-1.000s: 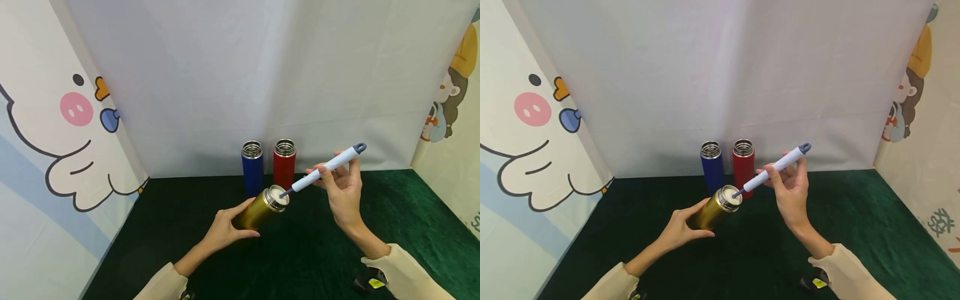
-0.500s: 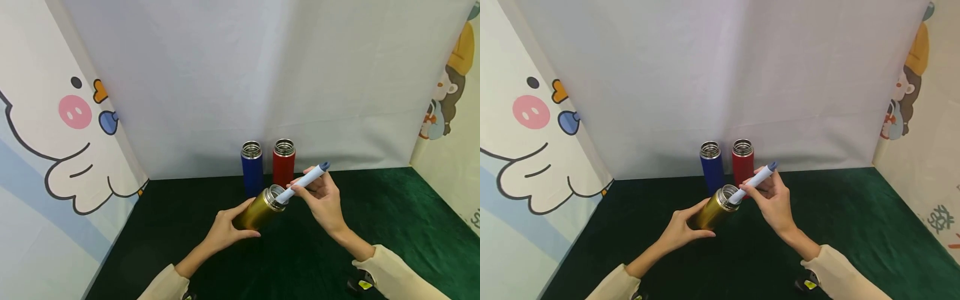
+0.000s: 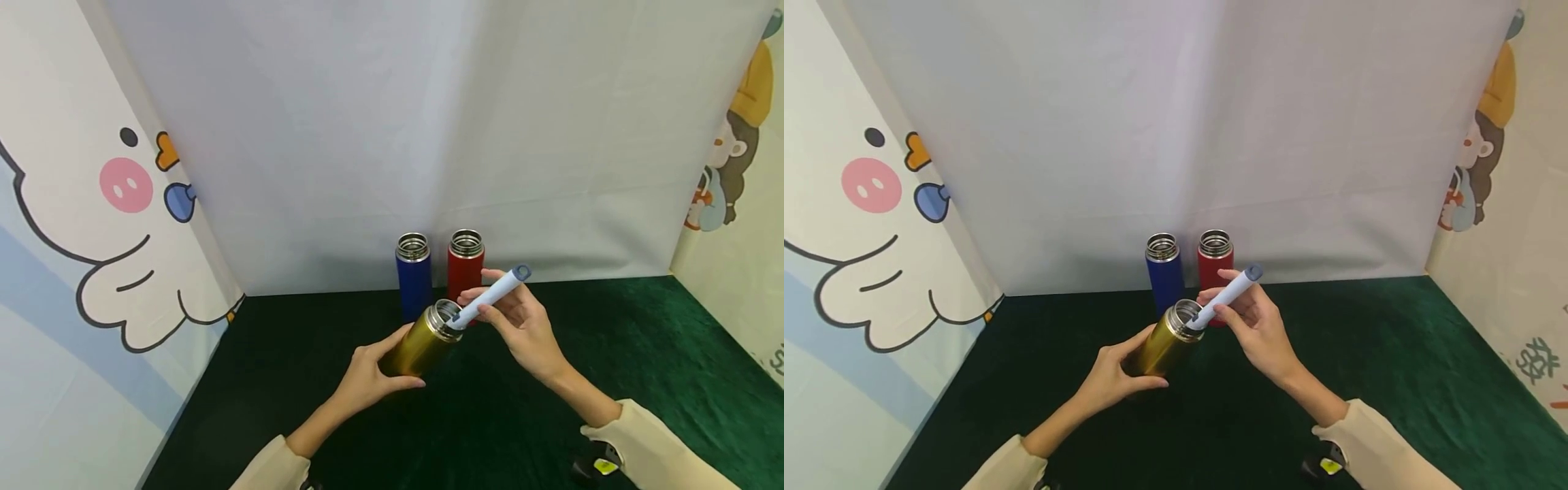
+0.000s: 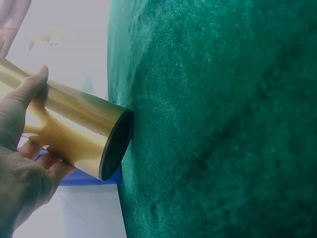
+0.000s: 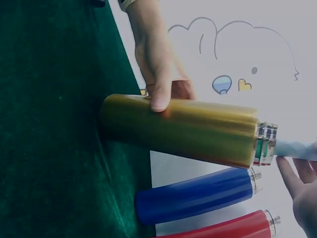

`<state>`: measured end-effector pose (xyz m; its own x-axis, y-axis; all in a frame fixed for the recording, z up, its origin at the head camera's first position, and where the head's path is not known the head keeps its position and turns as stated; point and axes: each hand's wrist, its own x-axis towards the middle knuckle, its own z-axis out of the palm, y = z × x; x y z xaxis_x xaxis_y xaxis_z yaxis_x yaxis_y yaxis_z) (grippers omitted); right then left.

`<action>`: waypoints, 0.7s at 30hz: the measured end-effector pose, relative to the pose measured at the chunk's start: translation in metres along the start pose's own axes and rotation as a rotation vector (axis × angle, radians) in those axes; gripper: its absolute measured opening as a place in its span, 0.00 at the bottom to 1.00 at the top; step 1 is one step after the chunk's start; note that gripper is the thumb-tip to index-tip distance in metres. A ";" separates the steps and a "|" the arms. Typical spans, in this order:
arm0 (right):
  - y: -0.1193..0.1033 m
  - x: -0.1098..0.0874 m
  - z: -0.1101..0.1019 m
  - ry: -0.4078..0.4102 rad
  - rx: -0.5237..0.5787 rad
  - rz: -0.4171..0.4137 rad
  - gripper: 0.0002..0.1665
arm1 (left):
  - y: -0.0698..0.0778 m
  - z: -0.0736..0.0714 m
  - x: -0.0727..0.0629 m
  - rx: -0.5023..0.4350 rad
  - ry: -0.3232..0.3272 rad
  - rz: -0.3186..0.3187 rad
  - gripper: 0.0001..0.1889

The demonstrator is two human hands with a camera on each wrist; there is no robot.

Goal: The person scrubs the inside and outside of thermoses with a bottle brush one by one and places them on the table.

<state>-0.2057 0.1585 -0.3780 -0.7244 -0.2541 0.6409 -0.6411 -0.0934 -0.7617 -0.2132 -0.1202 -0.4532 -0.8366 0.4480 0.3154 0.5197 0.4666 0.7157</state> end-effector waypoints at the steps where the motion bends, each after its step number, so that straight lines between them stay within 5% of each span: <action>1: -0.001 0.001 -0.001 0.004 0.027 0.006 0.28 | 0.000 0.000 0.000 0.003 0.003 0.001 0.46; 10: -0.012 0.011 -0.010 0.095 0.175 0.018 0.24 | -0.001 0.000 0.003 0.066 -0.004 0.031 0.46; 21: -0.027 0.019 -0.030 0.172 0.191 -0.029 0.24 | 0.006 0.001 0.005 0.134 -0.027 0.107 0.47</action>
<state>-0.2099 0.1854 -0.3423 -0.7492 -0.0826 0.6571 -0.6147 -0.2825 -0.7364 -0.2139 -0.1146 -0.4484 -0.7711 0.5202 0.3672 0.6256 0.5115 0.5890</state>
